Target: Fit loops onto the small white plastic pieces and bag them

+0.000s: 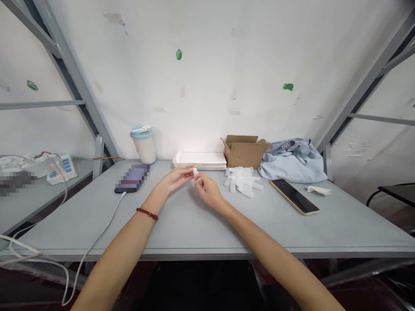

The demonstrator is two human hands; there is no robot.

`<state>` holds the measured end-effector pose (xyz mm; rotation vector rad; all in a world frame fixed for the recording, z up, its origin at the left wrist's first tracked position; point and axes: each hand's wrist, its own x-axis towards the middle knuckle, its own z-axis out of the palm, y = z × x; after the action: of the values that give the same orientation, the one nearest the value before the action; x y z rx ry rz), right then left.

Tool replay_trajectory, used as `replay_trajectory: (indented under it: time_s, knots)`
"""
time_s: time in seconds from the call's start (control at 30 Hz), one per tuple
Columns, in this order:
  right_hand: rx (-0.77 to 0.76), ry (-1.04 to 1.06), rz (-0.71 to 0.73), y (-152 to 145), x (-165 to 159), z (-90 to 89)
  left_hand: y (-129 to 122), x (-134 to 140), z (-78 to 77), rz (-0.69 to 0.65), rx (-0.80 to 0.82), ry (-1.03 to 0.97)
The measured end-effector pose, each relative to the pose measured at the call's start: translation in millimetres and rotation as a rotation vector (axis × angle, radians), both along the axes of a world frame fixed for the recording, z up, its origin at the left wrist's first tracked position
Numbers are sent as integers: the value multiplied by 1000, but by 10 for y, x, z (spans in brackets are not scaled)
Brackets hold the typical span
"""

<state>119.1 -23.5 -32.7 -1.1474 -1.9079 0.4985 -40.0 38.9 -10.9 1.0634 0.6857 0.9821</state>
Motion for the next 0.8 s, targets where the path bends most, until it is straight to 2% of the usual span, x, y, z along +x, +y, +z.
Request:
replay_trajectory:
  time_s: [0.23, 0.37, 0.6, 0.8]
  knots:
    - [-342, 476, 51, 78, 111, 94, -25, 5, -22, 19, -32, 67]
    - [-467, 636, 54, 167, 153, 92, -34, 34, -40, 33, -24, 134]
    - [-549, 611, -4, 204, 196, 46, -77, 111, -65, 85, 103, 305]
    - [-604, 552, -50, 193, 262, 83, -125, 181, -57, 111, 249, 374]
